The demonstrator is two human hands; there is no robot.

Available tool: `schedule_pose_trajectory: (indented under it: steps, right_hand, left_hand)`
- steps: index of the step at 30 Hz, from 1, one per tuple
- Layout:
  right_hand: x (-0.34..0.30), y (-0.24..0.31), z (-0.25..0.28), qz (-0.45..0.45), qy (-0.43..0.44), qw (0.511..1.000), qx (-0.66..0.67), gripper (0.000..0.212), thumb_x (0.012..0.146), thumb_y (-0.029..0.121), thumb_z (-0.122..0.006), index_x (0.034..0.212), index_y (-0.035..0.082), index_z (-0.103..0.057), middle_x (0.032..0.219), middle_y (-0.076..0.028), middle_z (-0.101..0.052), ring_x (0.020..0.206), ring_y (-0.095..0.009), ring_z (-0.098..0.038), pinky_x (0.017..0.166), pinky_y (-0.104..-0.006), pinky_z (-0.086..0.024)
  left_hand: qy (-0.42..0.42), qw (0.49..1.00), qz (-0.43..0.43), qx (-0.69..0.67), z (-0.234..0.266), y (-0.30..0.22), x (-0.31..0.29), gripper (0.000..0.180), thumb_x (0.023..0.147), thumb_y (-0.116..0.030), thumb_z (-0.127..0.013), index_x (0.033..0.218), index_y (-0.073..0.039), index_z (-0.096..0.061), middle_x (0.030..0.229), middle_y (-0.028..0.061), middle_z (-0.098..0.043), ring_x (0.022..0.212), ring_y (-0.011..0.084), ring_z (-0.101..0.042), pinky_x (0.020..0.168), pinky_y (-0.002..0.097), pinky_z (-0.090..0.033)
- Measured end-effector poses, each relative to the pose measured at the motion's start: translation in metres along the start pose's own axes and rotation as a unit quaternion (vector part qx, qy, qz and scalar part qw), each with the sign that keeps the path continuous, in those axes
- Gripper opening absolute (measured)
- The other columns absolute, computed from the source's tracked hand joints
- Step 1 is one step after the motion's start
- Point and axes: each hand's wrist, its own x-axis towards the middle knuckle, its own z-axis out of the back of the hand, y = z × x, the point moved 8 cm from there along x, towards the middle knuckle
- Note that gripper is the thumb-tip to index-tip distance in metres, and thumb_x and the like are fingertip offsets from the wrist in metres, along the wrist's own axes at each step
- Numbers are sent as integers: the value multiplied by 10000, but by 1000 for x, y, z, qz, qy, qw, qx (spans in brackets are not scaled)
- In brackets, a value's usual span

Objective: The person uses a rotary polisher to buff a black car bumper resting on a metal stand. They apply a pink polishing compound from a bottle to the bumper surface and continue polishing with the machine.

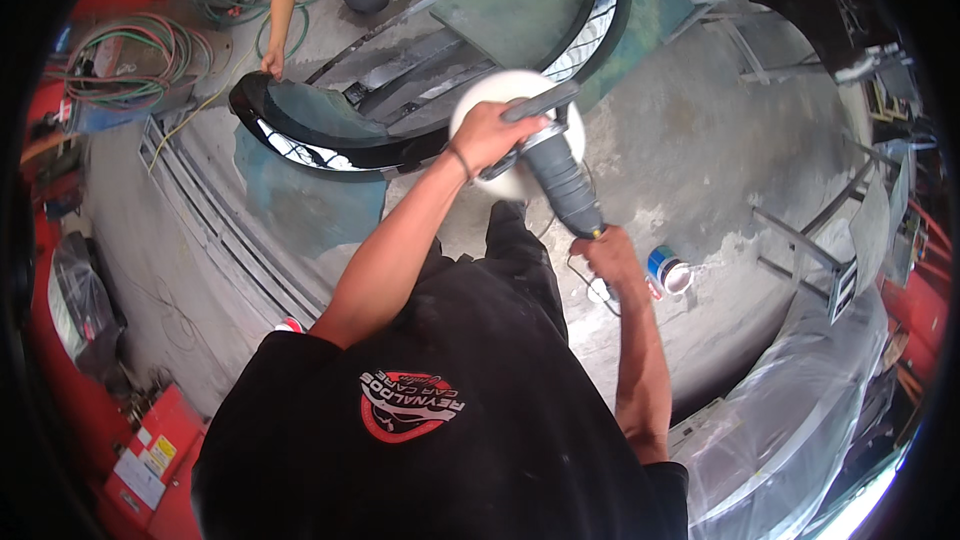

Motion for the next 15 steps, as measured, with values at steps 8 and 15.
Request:
schedule_pose_trajectory:
  steps: [8, 15]
  right_hand:
    - [68, 29, 139, -3, -31, 999, -28, 216, 736, 200, -787, 776, 7, -698, 648, -49, -631, 543, -163, -592, 522, -349, -466]
    - [61, -25, 88, -5, -28, 1000, -11, 222, 746, 211, -804, 772, 15, -704, 665, -64, -660, 576, -162, -619, 548, -352, -477]
  left_hand:
    - [-42, 998, 3, -56, -48, -63, 111, 616, 798, -577, -818, 1104, -42, -831, 960, 193, -803, 899, 317, -784, 873, 391, -595]
    - [-59, 997, -34, 20, -53, -56, 64, 557, 802, -538, -821, 1057, -43, -804, 1002, 232, -780, 997, 399, -754, 915, 457, -580]
